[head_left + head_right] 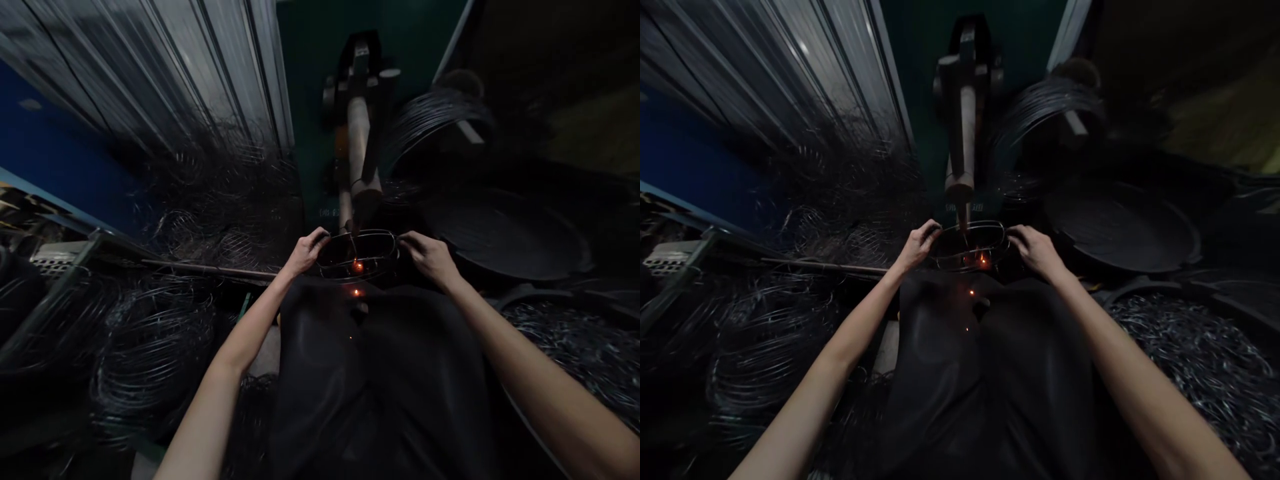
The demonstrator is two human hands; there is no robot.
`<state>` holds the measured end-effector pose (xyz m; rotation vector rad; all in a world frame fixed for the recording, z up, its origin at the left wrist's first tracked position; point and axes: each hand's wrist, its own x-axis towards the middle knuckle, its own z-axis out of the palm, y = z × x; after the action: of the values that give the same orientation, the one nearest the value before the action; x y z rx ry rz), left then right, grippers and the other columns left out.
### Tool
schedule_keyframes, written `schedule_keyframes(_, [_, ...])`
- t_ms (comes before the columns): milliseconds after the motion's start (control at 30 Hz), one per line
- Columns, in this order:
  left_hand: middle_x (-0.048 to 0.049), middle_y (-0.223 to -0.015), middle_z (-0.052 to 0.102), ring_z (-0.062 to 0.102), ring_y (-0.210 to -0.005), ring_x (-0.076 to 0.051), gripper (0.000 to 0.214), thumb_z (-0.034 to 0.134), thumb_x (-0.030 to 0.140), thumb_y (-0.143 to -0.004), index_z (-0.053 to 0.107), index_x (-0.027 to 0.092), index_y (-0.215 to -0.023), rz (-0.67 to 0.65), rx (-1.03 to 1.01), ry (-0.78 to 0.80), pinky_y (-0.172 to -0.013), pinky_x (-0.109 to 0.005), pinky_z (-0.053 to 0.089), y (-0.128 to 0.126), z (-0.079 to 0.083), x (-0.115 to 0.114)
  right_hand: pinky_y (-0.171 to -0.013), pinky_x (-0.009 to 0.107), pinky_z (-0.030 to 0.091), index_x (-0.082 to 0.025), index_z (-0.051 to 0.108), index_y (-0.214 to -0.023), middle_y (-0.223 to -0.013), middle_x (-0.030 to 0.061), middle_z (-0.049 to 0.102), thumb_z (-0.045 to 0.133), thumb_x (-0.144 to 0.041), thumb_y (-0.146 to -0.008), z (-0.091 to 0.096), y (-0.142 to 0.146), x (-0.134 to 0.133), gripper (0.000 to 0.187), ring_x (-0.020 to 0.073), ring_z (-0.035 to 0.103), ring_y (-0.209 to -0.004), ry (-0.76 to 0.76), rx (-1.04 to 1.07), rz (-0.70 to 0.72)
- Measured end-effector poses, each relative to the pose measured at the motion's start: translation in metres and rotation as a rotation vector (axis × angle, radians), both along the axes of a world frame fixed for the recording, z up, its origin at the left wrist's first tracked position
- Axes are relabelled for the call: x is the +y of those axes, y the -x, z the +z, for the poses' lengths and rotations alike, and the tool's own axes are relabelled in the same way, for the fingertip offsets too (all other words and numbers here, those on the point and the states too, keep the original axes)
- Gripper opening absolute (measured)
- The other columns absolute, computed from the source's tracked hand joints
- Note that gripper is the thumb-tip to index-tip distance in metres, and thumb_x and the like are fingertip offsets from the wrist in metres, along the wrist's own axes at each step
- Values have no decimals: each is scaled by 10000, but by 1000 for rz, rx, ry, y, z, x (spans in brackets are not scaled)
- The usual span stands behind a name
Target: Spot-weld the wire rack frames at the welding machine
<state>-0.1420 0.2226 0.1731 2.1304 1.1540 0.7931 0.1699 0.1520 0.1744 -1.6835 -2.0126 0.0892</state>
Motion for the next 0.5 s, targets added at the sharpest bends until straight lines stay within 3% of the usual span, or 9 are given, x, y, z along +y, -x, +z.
schedule_keyframes(67, [-21,-790,643,546,-756,-130,339,437,393,-1035,669,155,-968,12,85,39,-750,-225,458,8,7,-10,-651,319,472,-251,721,-1082,-862,74,697,433,-338,-980,-5,3,-11,317,217,639,-763,14,16,29])
schedule_keyframes(167, [-68,-1002,719,586,-982,-200,292,602,415,-959,696,194,-1125,32,227,-1,-913,-330,477,9,35,-31,-633,294,431,-214,728,-1081,-852,81,686,461,-317,-985,-9,18,-29,302,200,628,-764,-35,-43,64])
schedule_keyframes(300, [-112,-1079,732,589,-1099,-269,471,779,435,-822,707,185,-1215,-120,410,-44,-987,-391,457,-17,76,-45,-576,269,353,-208,749,-1002,-825,82,675,493,-239,-970,-3,44,-39,260,184,607,-785,-100,-168,80])
schedule_keyframes(367, [-118,-1042,738,625,-1055,-270,428,789,394,-814,733,153,-1163,-206,516,57,-934,-356,476,-30,80,-39,-540,271,312,-214,751,-991,-813,81,676,493,-204,-957,4,51,-38,260,186,600,-779,-111,-205,83])
schedule_keyframes(500, [-96,-1005,747,675,-958,-235,292,728,293,-861,745,143,-1111,-309,522,205,-820,-296,494,-37,65,-26,-528,278,310,-217,743,-1010,-810,77,687,502,-253,-972,16,51,-34,247,194,607,-751,-112,-202,93])
